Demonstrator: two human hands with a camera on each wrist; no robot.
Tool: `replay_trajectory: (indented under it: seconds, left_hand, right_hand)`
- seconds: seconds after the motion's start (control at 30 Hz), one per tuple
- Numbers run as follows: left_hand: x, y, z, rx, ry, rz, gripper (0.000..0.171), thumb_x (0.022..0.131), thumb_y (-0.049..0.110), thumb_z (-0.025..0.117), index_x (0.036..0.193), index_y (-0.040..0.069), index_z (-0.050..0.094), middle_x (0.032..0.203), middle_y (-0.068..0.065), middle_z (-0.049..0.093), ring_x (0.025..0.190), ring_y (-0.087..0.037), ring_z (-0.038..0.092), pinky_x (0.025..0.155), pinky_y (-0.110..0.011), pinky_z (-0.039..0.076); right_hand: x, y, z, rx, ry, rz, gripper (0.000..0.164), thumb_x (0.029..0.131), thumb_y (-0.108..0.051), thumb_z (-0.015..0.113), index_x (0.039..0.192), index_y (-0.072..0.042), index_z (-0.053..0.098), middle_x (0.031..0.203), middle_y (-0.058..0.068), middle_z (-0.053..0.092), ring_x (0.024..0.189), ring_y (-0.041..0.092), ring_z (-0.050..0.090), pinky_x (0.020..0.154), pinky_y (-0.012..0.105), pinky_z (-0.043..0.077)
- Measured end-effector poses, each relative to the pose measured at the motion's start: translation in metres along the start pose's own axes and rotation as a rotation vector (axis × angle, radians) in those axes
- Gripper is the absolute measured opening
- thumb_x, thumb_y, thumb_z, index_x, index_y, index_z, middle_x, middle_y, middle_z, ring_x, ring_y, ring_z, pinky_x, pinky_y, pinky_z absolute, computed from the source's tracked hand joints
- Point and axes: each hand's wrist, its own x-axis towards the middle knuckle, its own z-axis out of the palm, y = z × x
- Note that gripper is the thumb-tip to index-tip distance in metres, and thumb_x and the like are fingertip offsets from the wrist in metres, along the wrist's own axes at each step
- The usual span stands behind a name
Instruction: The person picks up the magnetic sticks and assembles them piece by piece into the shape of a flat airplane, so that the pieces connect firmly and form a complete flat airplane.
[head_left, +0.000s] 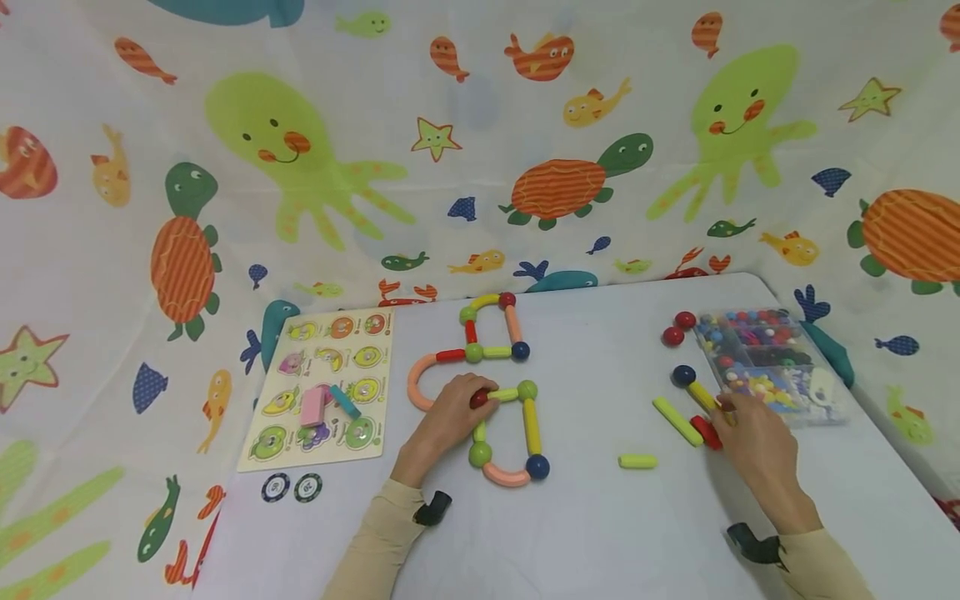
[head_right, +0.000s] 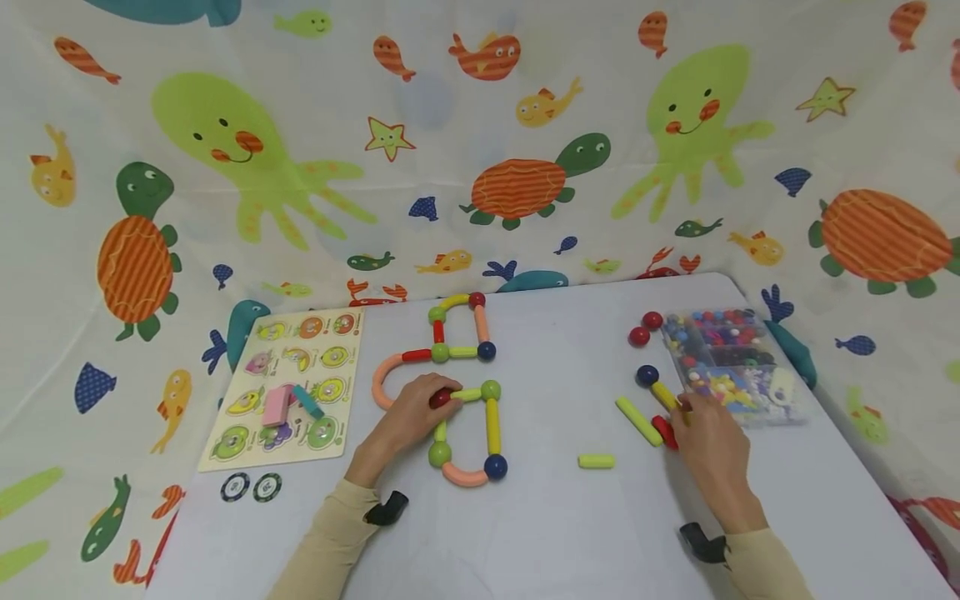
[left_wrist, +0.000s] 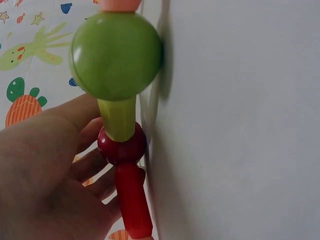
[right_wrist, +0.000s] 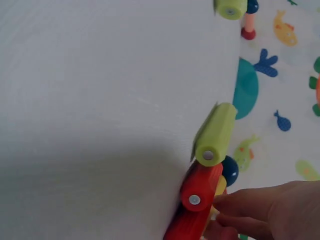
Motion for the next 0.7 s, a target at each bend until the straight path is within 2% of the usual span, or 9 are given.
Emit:
replay_trajectory:
  seconds: [0.1,0.17,0.33,0.47,0.7]
  left_hand:
    - [0.0,0.0,0.0,0.001,-0.003,-0.004,0.031,0.099,0.031,0.067,0.125,0.016,0.069,0.111,0.002,0.066,0.098,-0.014,0.053,0.081,-0.029,0.048]
    - [0.0,0.0,0.0,0.0,-0.004,-0.004,0.031,0.099,0.032,0.067,0.125,0.016,0.069,0.112,0.001,0.066,0.098,-0.014,0.053,0.081,-0.029,0.047]
    - [0.0,0.0,0.0,-0.013,-0.007,-0.006,0.031,0.099,0.031,0.067,0.126,0.017,0.068,0.113,0.001,0.066,0.099,-0.015,0.053,0.081,-0.029,0.048]
    - [0.0,0.0,-0.002,-0.026,-0.009,-0.009,0.031,0.098,0.029,0.068,0.126,0.017,0.068,0.113,0.002,0.065,0.099,-0.015,0.052,0.081,-0.029,0.048]
    - [0.0,0.0,-0.001,-0.021,-0.011,0.007,0.031,0.099,0.028,0.068,0.127,0.015,0.069,0.114,0.001,0.067,0.1,-0.014,0.053,0.081,-0.028,0.048]
  right_hand:
    - [0.001,0.003,0.002,-0.038,-0.026,0.015,0.032,0.09,-0.011,0.071,0.112,0.011,0.068,0.104,0.032,0.068,0.073,0.035,0.061,0.049,0.037,0.046]
    - [0.002,0.004,0.003,-0.064,-0.04,0.011,0.032,0.09,-0.012,0.071,0.112,0.012,0.068,0.102,0.032,0.068,0.074,0.035,0.061,0.05,0.037,0.048]
    - [0.006,0.004,0.003,-0.109,-0.085,-0.005,0.028,0.091,-0.011,0.069,0.105,0.013,0.067,0.082,0.024,0.064,0.061,0.025,0.051,0.046,0.031,0.039]
    - [0.009,0.001,0.002,-0.139,-0.108,0.0,0.026,0.092,-0.013,0.07,0.099,0.011,0.066,0.07,0.014,0.058,0.056,0.022,0.047,0.046,0.032,0.034]
    - [0.011,0.0,0.006,-0.155,-0.102,0.011,0.031,0.091,-0.018,0.072,0.107,0.008,0.068,0.089,0.024,0.066,0.061,0.026,0.051,0.05,0.039,0.039]
